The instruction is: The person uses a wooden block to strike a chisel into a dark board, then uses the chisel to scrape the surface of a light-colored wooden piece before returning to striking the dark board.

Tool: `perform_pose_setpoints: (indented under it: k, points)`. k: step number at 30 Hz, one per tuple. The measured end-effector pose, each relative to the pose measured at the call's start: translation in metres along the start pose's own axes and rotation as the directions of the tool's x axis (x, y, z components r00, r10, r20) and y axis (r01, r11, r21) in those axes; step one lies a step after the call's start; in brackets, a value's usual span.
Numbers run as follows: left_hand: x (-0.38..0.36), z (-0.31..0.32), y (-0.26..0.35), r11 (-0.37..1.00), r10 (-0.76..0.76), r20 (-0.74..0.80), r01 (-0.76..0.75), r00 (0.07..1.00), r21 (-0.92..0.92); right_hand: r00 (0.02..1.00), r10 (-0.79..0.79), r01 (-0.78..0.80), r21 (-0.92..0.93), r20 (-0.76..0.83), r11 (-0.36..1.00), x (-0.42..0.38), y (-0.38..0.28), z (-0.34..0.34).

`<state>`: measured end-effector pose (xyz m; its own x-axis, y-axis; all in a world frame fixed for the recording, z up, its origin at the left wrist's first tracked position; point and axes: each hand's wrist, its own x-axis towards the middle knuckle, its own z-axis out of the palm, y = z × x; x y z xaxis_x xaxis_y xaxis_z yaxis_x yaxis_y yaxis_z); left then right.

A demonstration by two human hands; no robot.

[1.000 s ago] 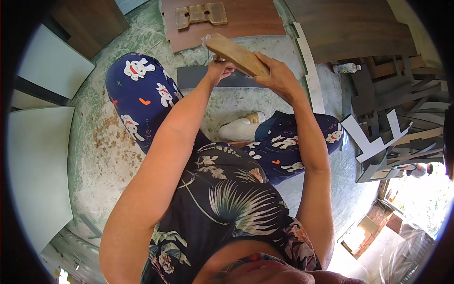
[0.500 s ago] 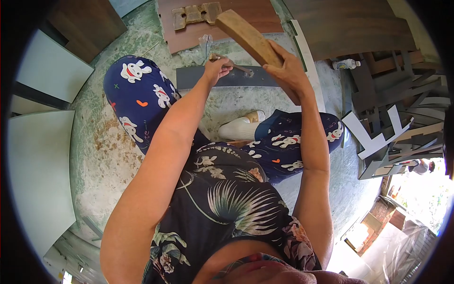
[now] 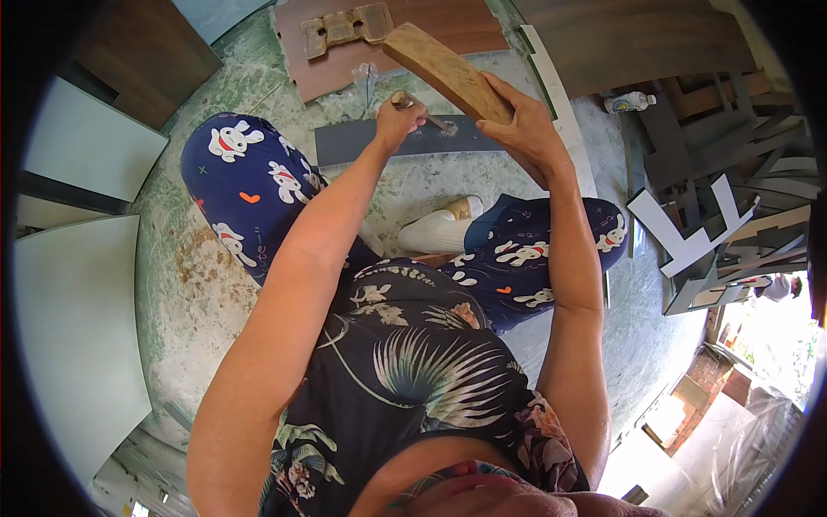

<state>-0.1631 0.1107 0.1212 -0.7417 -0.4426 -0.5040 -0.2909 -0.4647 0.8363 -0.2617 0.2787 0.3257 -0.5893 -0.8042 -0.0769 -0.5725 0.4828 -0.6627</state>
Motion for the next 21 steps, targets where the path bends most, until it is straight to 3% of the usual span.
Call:
perform_pose_setpoints:
  k: [7,12,15,18,21]
  points:
    - [0.004,0.009,-0.013,0.99,0.116,-0.03,-0.113,0.993,0.082,0.997,0.032,-0.033,0.023,0.065,0.999,-0.004,-0.017,0.001]
    - [0.002,0.0,-0.009,0.997,-0.021,-0.034,0.019,0.999,-0.071,0.997,-0.014,0.001,0.162,0.074,0.987,-0.001,-0.006,0.029]
    - [0.0,-0.003,-0.011,0.991,-0.035,-0.042,0.029,0.999,-0.132,0.97,0.051,-0.019,-0.135,0.237,0.991,0.008,-0.007,0.036]
    - [-0.001,-0.007,-0.014,0.986,-0.081,-0.025,0.077,0.996,-0.151,0.94,0.163,-0.074,-0.287,0.3,0.955,0.009,-0.03,0.023]
    - [0.005,-0.009,-0.02,0.975,-0.113,0.01,0.113,0.993,-0.193,0.989,-0.013,0.01,0.017,0.146,1.0,0.013,0.001,0.03]
